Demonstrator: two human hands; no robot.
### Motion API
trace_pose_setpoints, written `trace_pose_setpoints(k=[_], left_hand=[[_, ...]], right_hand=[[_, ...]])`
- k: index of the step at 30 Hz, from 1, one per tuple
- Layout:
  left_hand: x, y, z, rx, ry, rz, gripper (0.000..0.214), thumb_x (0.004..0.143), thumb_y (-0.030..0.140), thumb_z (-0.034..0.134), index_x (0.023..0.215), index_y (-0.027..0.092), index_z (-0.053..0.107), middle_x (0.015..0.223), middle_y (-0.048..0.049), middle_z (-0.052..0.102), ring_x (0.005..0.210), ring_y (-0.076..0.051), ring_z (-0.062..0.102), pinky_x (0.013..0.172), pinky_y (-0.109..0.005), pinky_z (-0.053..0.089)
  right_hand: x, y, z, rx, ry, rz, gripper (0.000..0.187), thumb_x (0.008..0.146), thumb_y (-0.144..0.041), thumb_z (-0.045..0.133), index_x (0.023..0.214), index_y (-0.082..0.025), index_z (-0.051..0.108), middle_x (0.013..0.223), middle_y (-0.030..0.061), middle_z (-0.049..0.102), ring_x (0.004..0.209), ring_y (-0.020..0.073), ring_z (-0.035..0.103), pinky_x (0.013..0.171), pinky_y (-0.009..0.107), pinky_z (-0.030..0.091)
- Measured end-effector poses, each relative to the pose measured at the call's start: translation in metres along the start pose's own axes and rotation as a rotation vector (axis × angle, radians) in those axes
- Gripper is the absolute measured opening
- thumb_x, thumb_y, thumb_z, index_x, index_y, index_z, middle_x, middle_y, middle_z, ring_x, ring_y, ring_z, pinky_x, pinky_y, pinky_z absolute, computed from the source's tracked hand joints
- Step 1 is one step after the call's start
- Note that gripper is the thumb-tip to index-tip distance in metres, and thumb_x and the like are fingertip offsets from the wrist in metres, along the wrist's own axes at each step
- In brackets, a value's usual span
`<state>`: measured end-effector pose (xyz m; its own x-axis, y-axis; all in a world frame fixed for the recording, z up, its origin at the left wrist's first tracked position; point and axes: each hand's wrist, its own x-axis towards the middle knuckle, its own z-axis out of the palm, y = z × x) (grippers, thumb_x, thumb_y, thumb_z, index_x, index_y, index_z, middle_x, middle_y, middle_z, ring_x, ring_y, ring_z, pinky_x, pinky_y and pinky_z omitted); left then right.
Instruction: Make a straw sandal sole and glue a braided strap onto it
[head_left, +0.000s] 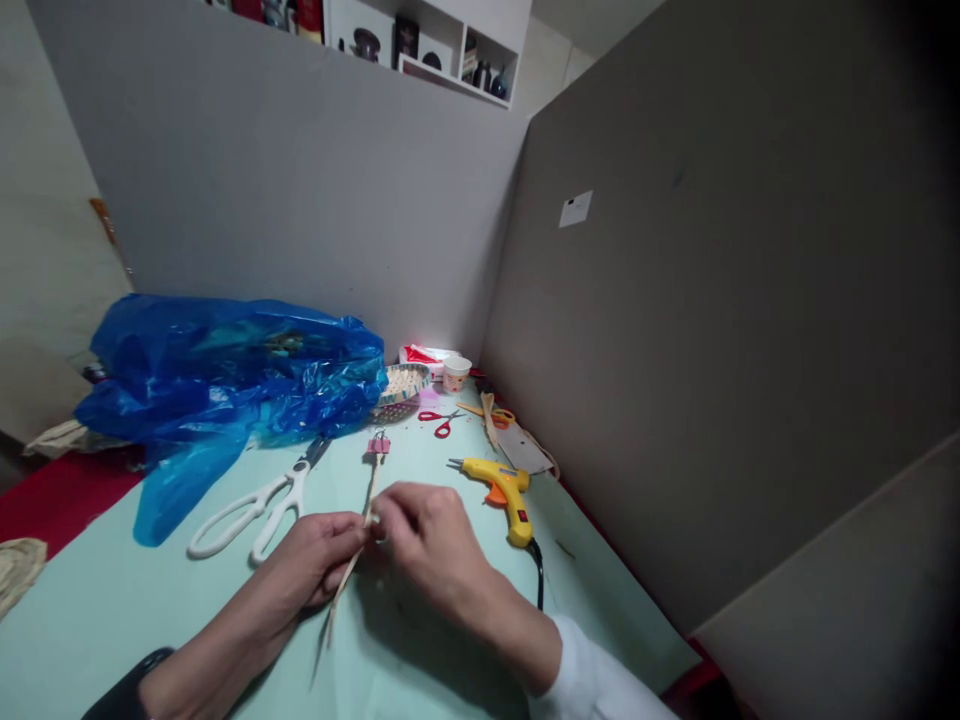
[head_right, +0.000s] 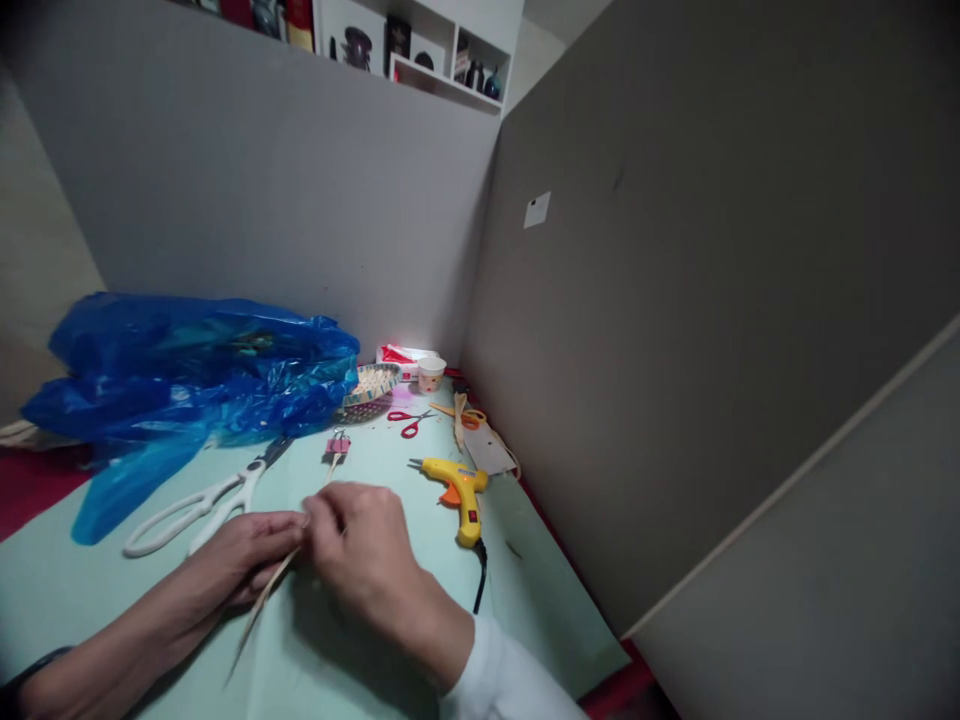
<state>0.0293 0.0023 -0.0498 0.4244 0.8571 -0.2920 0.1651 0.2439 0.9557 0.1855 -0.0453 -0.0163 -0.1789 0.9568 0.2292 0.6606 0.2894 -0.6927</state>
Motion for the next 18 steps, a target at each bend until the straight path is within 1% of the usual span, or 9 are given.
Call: trace_pose_setpoints(k=[1,2,4,6,7,9,11,14,18], left_hand=[[-0.001,0.001,-0.001,-0.018,-0.037,0.001,0.037,0.068,0.054,0.067,0.066,0.017,0.064,0.041,0.0124,0.028,0.041,-0.006,0.012,0.044,-0.022,0.006],[-0.001,0.002,-0.002,-0.036,-0.070,0.005,0.038,0.068,0.055,0.068,0.069,0.016,0.066,0.040,0.0132,0.025,0.041,-0.005,0.010,0.045,-0.023,0.004],[-0.001,0.003,-0.003,-0.063,-0.120,0.018,0.039,0.068,0.054,0.070,0.070,0.015,0.067,0.041,0.0132,0.027,0.042,-0.005,0.009,0.045,-0.023,0.003],[-0.001,0.004,-0.004,-0.081,-0.152,0.032,0.040,0.068,0.055,0.072,0.070,0.015,0.065,0.043,0.0119,0.031,0.043,-0.005,0.010,0.045,-0.024,0.002],[-0.001,0.003,-0.004,-0.086,-0.164,0.040,0.040,0.068,0.055,0.072,0.071,0.015,0.065,0.043,0.0115,0.033,0.043,-0.005,0.010,0.045,-0.024,0.002],[-0.002,0.003,-0.004,-0.086,-0.178,0.058,0.041,0.070,0.055,0.072,0.073,0.015,0.064,0.044,0.0117,0.033,0.044,-0.005,0.010,0.045,-0.024,0.003],[-0.002,0.001,-0.005,-0.080,-0.173,0.076,0.042,0.072,0.056,0.070,0.078,0.016,0.061,0.046,0.0120,0.035,0.044,-0.005,0.011,0.045,-0.023,0.004],[-0.002,-0.001,-0.004,-0.053,-0.143,0.099,0.044,0.074,0.057,0.068,0.088,0.019,0.053,0.052,0.0099,0.045,0.044,-0.005,0.016,0.045,-0.023,0.008],[-0.001,-0.004,0.000,0.057,-0.106,0.127,0.041,0.074,0.057,0.061,0.091,0.022,0.046,0.067,0.0026,0.063,0.043,-0.005,0.020,0.046,-0.023,0.011]], right_hand=[[0.003,0.003,-0.002,0.011,0.017,0.043,0.031,0.098,-0.023,0.040,0.101,-0.015,0.069,0.087,0.0067,0.075,0.076,0.0161,0.063,0.070,0.026,0.041],[0.005,0.007,-0.004,0.036,0.013,0.078,0.029,0.096,-0.022,0.042,0.104,-0.014,0.069,0.087,0.0067,0.075,0.077,0.0164,0.063,0.070,0.026,0.041],[0.009,0.014,-0.004,0.102,-0.051,0.106,0.022,0.091,-0.019,0.049,0.097,-0.015,0.070,0.080,0.0031,0.074,0.076,0.0155,0.064,0.069,0.024,0.042],[0.011,0.019,0.000,0.169,-0.124,0.114,0.020,0.089,-0.016,0.049,0.083,-0.017,0.069,0.072,-0.0005,0.071,0.068,0.0128,0.064,0.065,0.021,0.043],[0.012,0.022,0.003,0.197,-0.147,0.122,0.022,0.090,-0.015,0.047,0.080,-0.017,0.068,0.069,-0.0018,0.069,0.062,0.0112,0.062,0.062,0.021,0.043],[0.014,0.025,0.008,0.231,-0.164,0.153,0.023,0.091,-0.014,0.045,0.083,-0.016,0.066,0.066,-0.0032,0.067,0.052,0.0089,0.056,0.057,0.021,0.043],[0.016,0.026,0.012,0.235,-0.150,0.188,0.018,0.094,-0.017,0.049,0.088,-0.015,0.066,0.067,-0.0031,0.065,0.049,0.0090,0.053,0.055,0.022,0.043],[0.017,0.024,0.012,0.227,-0.127,0.212,0.016,0.096,-0.027,0.058,0.089,-0.015,0.065,0.071,-0.0026,0.065,0.058,0.0118,0.058,0.059,0.026,0.047],[0.016,0.021,0.010,0.225,-0.133,0.216,0.025,0.096,-0.031,0.062,0.076,-0.015,0.064,0.066,-0.0040,0.062,0.062,0.0127,0.060,0.063,0.028,0.049]])
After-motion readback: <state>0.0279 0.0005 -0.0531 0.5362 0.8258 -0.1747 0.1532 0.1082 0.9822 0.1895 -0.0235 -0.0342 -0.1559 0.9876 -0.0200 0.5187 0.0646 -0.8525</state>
